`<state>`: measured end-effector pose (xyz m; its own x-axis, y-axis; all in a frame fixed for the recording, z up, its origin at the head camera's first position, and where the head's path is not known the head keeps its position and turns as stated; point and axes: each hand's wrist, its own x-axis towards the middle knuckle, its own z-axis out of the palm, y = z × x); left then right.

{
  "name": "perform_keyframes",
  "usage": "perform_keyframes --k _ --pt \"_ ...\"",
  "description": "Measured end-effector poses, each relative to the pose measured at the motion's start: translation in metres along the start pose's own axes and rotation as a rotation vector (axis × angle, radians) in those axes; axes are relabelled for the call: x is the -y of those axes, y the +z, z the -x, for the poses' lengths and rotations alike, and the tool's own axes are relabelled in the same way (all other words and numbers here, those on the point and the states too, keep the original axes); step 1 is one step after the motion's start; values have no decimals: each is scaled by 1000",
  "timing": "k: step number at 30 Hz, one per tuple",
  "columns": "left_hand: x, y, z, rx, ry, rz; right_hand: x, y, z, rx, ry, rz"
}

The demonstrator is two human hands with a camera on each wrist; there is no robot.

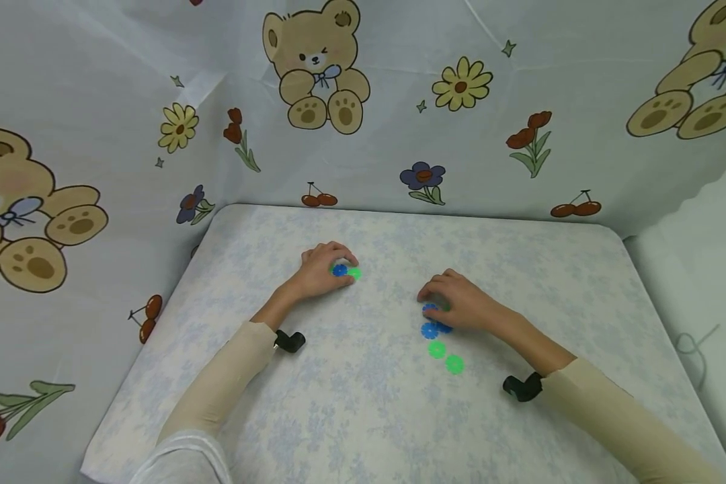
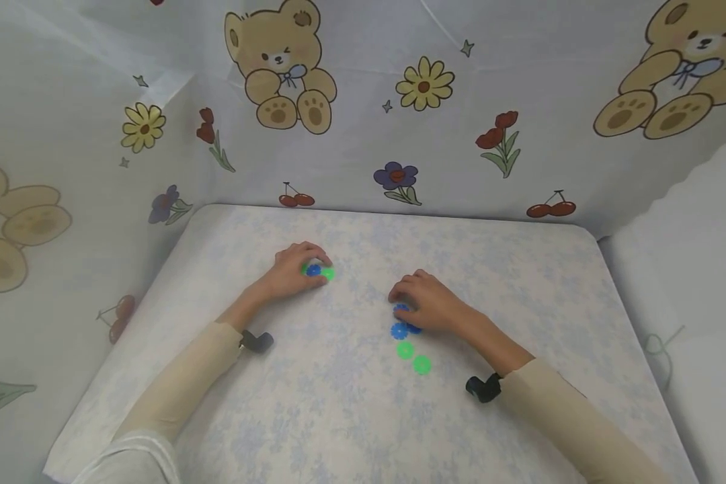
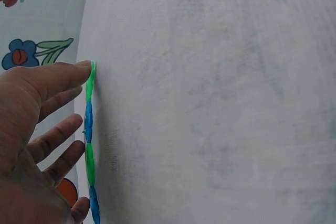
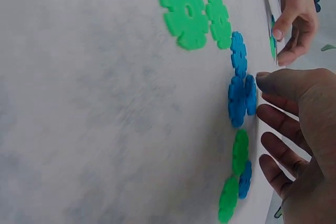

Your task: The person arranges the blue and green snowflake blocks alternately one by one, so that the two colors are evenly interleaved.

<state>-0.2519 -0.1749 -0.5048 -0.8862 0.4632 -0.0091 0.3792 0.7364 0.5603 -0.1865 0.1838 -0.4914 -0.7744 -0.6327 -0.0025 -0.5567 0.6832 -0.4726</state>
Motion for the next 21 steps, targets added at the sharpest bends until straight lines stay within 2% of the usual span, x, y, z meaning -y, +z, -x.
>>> perform_keyframes --k 6,15,21 --pt "1 1 1 -5 -8 -14 -6 1 15 -17 -2 -13" --pt "4 3 2 -19 -8 -13 -6 6 16 -31 24 -21" --pt "0 3 1 -21 -6 1 -5 4 17 -26 40 -20"
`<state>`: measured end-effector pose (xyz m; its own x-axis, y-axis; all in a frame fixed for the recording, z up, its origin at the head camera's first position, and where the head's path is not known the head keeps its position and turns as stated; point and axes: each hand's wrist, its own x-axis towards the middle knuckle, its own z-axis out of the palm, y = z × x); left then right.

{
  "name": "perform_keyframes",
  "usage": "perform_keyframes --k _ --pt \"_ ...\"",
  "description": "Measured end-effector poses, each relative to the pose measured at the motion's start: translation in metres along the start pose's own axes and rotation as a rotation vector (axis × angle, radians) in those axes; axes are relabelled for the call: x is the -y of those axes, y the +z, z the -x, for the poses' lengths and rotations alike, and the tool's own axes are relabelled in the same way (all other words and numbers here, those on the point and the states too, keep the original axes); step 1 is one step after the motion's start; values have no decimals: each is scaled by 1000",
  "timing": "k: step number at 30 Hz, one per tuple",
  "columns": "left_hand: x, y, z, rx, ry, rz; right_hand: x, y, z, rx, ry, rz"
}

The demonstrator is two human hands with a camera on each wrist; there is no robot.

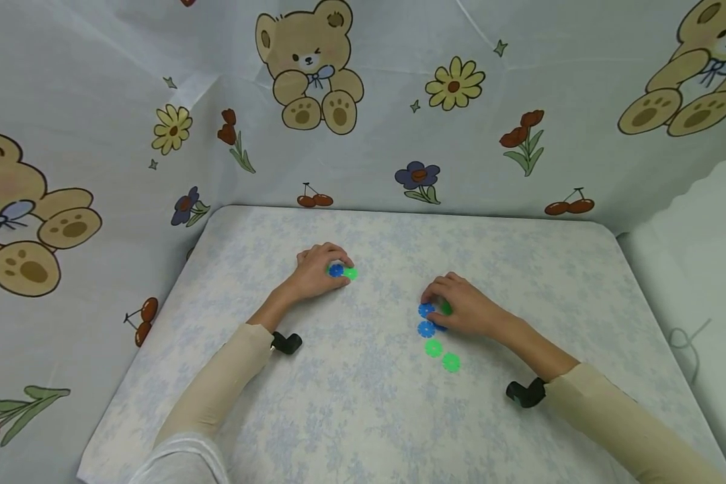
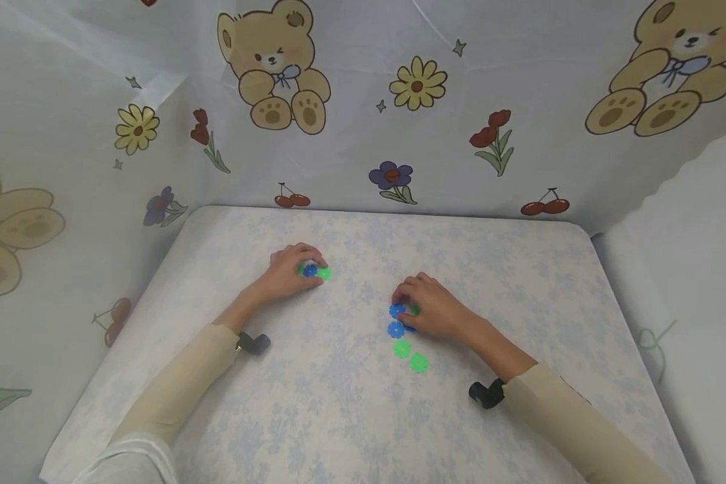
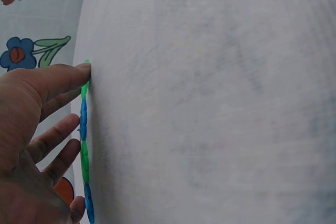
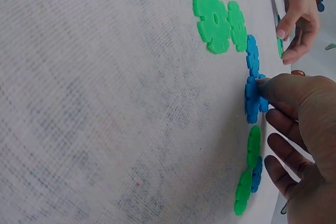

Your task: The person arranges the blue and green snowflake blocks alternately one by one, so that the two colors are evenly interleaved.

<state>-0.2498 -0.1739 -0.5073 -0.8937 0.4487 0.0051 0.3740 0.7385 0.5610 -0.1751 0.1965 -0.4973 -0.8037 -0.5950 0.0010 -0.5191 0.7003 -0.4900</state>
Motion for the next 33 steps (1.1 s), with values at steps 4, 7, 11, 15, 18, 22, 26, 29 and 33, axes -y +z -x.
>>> perform_keyframes --k 4,7,11,15,18,22,26,29,33 --pt "0 -1 0 2 -5 3 1 0 -3 -5 -3 -9" --pt "0 -1 0 5 -5 6 1 1 -6 -14 -6 -8" --pt "1 0 -1 8 -3 9 1 2 -10 -22 -7 -8" --pt "1 0 -2 5 -2 10 2 3 -16 -32 -12 -9" --pt "1 0 -2 3 -4 10 2 4 -21 -37 -20 -14" --pt "1 1 -2 4 -7 15 3 5 -28 -40 -29 -32" --pt "4 3 -2 3 -8 14 4 7 -36 -47 -28 -40" --pt "7 4 -2 2 -8 10 6 8 -42 -51 -29 -38" --pt "7 3 -2 3 -5 11 6 12 -51 -63 -40 -27"
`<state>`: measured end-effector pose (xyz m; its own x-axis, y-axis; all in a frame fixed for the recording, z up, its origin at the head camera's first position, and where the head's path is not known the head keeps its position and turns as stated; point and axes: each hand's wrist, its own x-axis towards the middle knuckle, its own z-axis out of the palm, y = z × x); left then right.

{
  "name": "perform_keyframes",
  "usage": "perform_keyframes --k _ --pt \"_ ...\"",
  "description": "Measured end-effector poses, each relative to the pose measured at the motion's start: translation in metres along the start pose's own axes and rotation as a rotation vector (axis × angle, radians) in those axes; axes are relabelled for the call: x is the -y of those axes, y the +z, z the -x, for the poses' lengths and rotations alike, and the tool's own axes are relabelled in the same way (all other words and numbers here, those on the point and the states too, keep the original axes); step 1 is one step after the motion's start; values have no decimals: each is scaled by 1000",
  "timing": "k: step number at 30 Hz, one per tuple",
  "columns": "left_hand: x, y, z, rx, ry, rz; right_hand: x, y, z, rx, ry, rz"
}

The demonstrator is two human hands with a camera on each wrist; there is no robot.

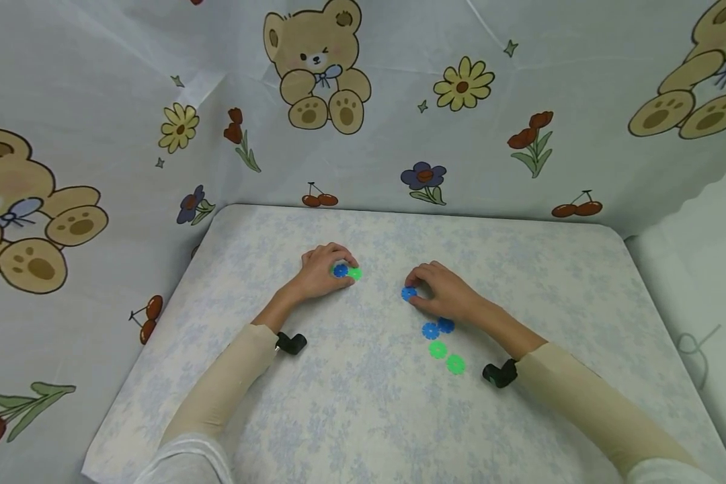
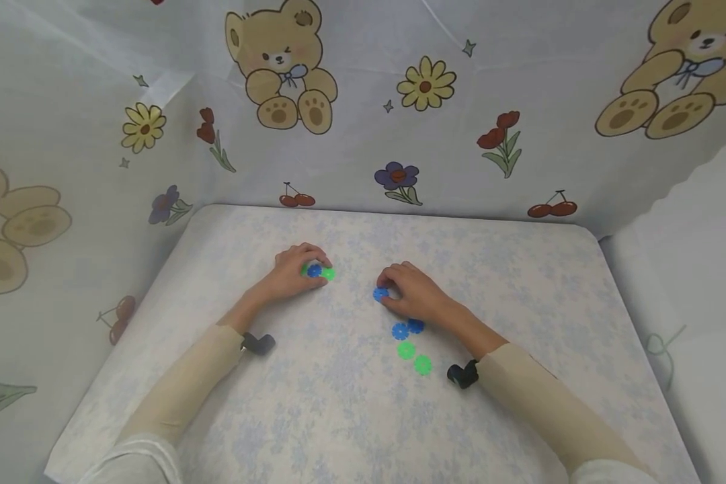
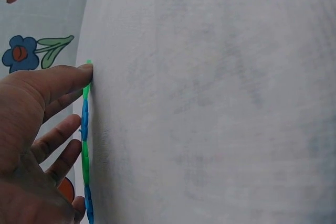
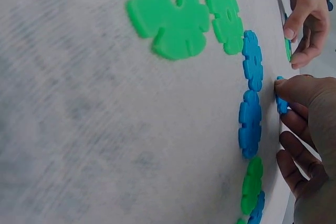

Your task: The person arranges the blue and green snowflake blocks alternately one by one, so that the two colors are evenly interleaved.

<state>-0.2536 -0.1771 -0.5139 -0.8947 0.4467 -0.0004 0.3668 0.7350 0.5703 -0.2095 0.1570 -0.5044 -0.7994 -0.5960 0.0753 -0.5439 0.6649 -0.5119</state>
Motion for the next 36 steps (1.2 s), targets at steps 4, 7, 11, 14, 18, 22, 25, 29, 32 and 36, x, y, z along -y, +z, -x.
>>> perform_keyframes --k 4,7,11,14,18,22,25,29,32,36 --pt "-1 -1 0 1 -2 4 1 4 -10 -9 -5 7" --pt "-1 -1 0 3 -2 3 2 7 -16 -10 -6 14" --pt "-2 0 1 6 -5 4 4 10 -24 -11 -8 11" --pt "-2 0 0 2 -5 6 7 12 -29 -14 3 4" --pt "-2 0 0 -2 -6 6 12 18 -37 -29 30 15" --pt "-1 -1 0 -3 -10 6 19 22 -44 -39 66 22" --pt "-1 0 0 -3 -12 8 25 24 -49 -44 86 33" --pt "0 0 0 -5 -8 9 29 27 -55 -51 105 53" --pt "0 0 0 -9 0 14 31 29 -60 -59 111 70" --pt "0 0 0 -12 6 13 33 32 -66 -58 116 95"
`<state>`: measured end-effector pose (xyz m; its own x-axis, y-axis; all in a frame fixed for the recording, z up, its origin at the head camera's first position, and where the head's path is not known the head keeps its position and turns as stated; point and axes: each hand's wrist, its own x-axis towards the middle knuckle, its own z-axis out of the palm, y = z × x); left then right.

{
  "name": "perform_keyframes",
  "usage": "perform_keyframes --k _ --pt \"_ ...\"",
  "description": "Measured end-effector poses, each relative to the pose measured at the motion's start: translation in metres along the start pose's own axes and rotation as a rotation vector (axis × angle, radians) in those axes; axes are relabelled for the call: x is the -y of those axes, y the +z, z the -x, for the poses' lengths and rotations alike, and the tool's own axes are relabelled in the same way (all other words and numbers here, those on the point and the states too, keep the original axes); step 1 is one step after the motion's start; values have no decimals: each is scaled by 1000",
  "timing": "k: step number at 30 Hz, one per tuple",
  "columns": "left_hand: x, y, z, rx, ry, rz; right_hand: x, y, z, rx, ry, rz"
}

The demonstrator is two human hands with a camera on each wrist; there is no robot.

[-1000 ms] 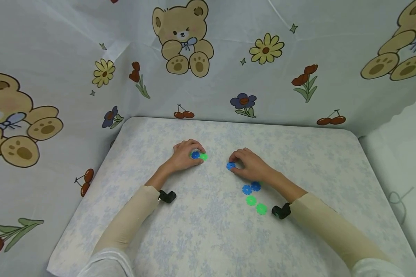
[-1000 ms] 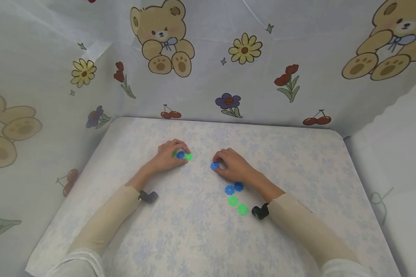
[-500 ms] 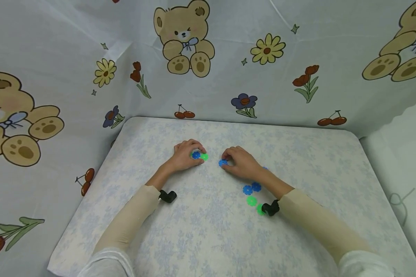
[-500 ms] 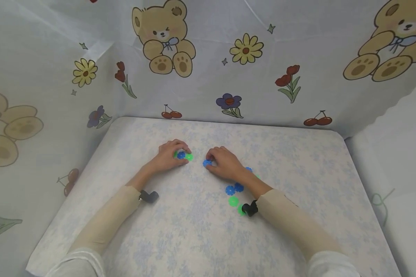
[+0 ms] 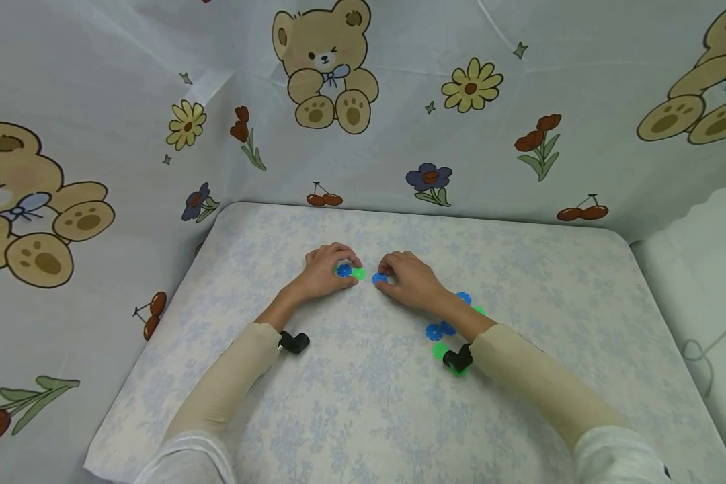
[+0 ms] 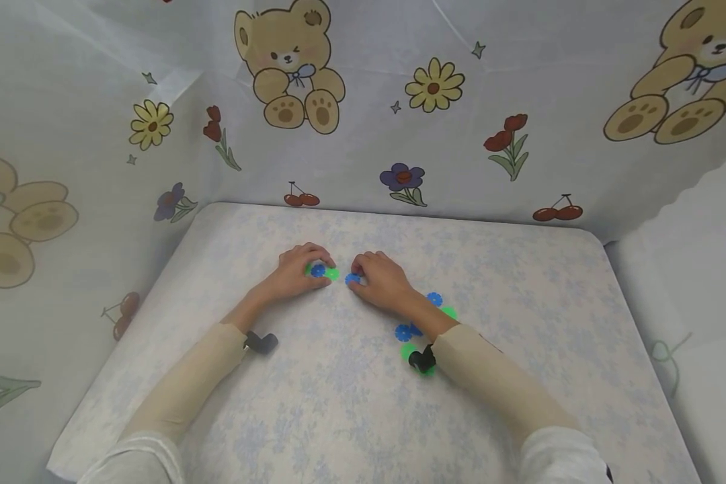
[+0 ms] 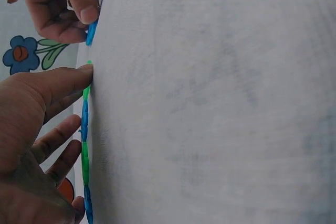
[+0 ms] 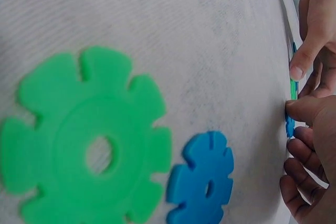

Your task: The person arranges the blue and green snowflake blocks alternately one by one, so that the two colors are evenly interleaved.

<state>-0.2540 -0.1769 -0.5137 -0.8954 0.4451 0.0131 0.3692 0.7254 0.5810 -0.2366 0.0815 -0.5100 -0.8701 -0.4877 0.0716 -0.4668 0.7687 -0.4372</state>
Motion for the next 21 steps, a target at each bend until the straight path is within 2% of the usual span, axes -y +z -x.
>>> perform_keyframes --k 9,21 --pt "2 1 -1 1 -6 0 7 2 -8 32 -1 -12" --pt "2 0 -1 6 -5 -2 10 4 -11 24 6 -26"
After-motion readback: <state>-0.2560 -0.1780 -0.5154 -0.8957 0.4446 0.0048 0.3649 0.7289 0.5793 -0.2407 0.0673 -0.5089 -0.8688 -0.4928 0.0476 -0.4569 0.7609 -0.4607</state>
